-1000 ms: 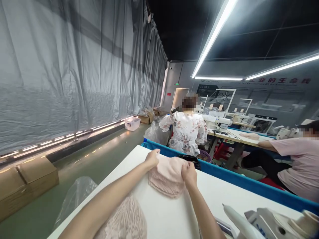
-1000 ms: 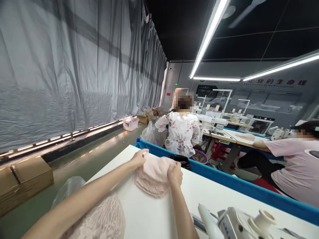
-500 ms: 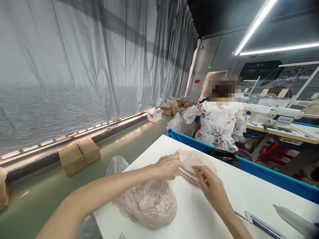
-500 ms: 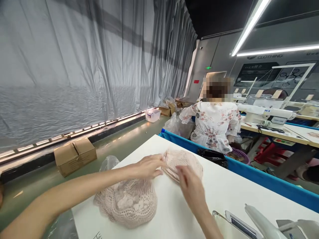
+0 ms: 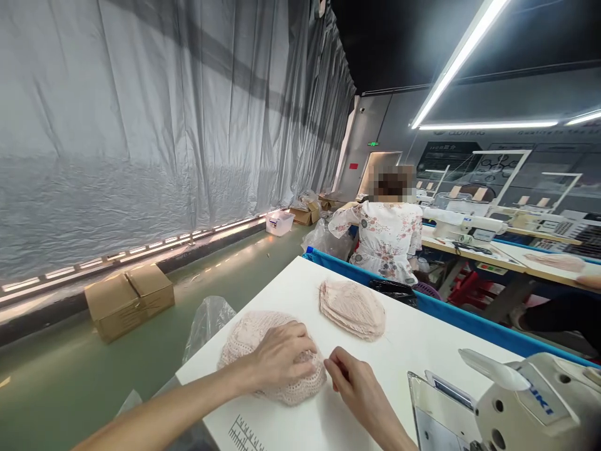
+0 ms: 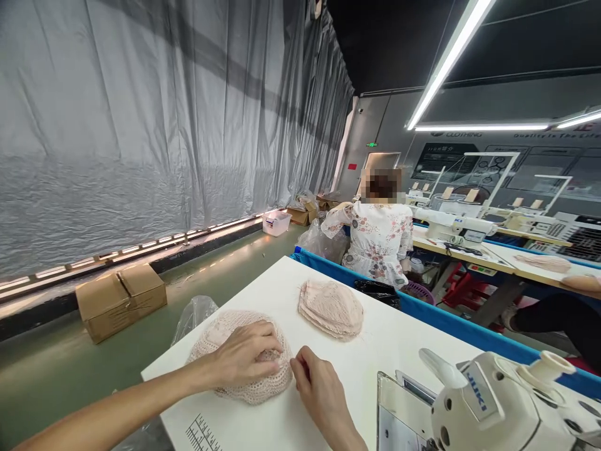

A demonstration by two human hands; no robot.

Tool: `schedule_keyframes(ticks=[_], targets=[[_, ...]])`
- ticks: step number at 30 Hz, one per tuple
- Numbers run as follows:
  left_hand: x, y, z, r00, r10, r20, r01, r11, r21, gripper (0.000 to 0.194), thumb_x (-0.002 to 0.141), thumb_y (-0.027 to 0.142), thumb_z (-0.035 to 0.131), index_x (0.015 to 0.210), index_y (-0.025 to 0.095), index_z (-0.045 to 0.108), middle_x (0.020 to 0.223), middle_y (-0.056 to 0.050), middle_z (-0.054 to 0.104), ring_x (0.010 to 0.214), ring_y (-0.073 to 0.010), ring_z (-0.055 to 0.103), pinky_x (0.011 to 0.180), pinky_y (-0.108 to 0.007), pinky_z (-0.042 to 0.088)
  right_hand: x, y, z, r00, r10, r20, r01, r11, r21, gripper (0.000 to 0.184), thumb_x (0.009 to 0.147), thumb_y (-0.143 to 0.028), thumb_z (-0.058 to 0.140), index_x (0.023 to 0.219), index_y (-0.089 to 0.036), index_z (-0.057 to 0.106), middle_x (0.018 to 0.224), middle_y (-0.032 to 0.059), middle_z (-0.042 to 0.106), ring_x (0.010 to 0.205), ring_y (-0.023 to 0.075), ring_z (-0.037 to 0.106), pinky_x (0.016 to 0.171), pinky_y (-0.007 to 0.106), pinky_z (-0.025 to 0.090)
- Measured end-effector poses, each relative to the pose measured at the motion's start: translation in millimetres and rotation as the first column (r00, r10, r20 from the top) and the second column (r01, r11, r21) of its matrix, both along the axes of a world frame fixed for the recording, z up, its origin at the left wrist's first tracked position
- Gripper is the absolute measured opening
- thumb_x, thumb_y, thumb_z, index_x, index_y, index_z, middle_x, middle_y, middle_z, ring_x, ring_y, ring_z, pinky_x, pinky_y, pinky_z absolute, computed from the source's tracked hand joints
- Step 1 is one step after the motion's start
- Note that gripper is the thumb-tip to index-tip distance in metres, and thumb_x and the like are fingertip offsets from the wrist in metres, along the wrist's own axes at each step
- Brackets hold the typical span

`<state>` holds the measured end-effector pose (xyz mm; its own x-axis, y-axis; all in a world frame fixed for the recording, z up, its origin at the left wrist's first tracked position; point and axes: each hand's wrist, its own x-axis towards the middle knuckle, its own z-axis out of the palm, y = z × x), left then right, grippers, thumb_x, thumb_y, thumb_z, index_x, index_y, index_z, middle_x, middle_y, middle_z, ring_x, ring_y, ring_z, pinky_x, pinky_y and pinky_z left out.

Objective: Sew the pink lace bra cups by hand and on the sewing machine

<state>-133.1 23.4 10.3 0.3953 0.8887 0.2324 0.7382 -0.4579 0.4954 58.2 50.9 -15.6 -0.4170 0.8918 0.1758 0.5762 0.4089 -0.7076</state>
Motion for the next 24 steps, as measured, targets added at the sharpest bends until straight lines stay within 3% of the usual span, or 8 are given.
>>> schedule_keyframes(ticks=[5, 9, 12, 17, 21, 24], targets=[[2, 3, -6.8, 0.984, 0.012, 0.177, -0.005, 0.999, -0.043, 0.012, 0.075, 0.009, 0.05, 0.071, 0.017, 0.058, 0.075, -0.001, 0.055, 0.071, -0.0158, 0.048, 0.069, -0.027, 0.033, -1, 0, -9.8, 0.993, 0.024, -0.112, -0.035, 0.994, -0.101, 0.035, 0.09, -0.047, 0.032, 0.067, -0.024, 0.042, 0.058, -0.0033, 0.055, 0.04, 0.0116, 0.043, 0.044, 0.025, 0.035], [1, 5, -7.5, 0.889, 0.102, 0.447, -0.055, 0.992, -0.115, 0.005, 0.078, 0.017, 0.053, 0.073, 0.017, 0.054, 0.073, 0.001, 0.054, 0.069, -0.0143, 0.047, 0.066, -0.025, 0.034, 2, -3, -14.9, 0.993, -0.011, -0.113, -0.003, 0.992, -0.126, 0.035, 0.091, -0.049, 0.031, 0.071, -0.023, 0.043, 0.06, -0.0036, 0.055, 0.041, 0.0111, 0.041, 0.044, 0.025, 0.033], [-3, 3, -4.5, 0.713, 0.211, 0.669, -0.112, 0.976, -0.188, 0.015, 0.084, 0.031, 0.052, 0.079, 0.017, 0.053, 0.072, 0.001, 0.052, 0.068, -0.0129, 0.048, 0.064, -0.023, 0.037, 0, -6, -13.2, 0.997, -0.023, -0.076, 0.016, 0.995, -0.095, 0.036, 0.087, -0.053, 0.041, 0.066, -0.024, 0.044, 0.057, -0.0032, 0.053, 0.05, 0.0145, 0.045, 0.05, 0.027, 0.033], [-15, -8, 8.0, 0.301, 0.332, 0.894, -0.206, 0.938, -0.279, 0.034, 0.079, 0.05, 0.059, 0.084, 0.018, 0.05, 0.07, 0.003, 0.053, 0.061, -0.0102, 0.051, 0.058, -0.02, 0.04, -8, -8, -8.3, 0.995, -0.095, -0.033, 0.094, 0.995, -0.028, 0.031, 0.077, -0.043, 0.05, 0.055, -0.025, 0.037, 0.049, -0.0024, 0.046, 0.051, 0.0171, 0.04, 0.05, 0.027, 0.024], [-27, -21, 23.2, 0.065, 0.328, 0.942, -0.225, 0.925, -0.306, 0.04, 0.064, 0.048, 0.074, 0.08, 0.017, 0.055, 0.064, 0.003, 0.057, 0.055, -0.0101, 0.053, 0.053, -0.019, 0.041, -10, -8, 2.3, 0.982, -0.152, -0.115, 0.158, 0.986, 0.045, 0.033, 0.071, -0.043, 0.056, 0.053, -0.026, 0.035, 0.048, -0.0023, 0.039, 0.048, 0.0159, 0.028, 0.049, 0.027, 0.015], [-31, -31, 36.2, -0.069, 0.304, 0.95, -0.228, 0.923, -0.311, 0.041, 0.057, 0.041, 0.08, 0.082, 0.017, 0.057, 0.064, 0.004, 0.059, 0.054, -0.0103, 0.055, 0.054, -0.02, 0.043, -17, -10, 19.9, 0.957, -0.101, -0.273, 0.128, 0.988, 0.084, 0.038, 0.076, -0.051, 0.055, 0.055, -0.026, 0.036, 0.05, -0.0035, 0.036, 0.049, 0.0153, 0.026, 0.049, 0.028, 0.019]])
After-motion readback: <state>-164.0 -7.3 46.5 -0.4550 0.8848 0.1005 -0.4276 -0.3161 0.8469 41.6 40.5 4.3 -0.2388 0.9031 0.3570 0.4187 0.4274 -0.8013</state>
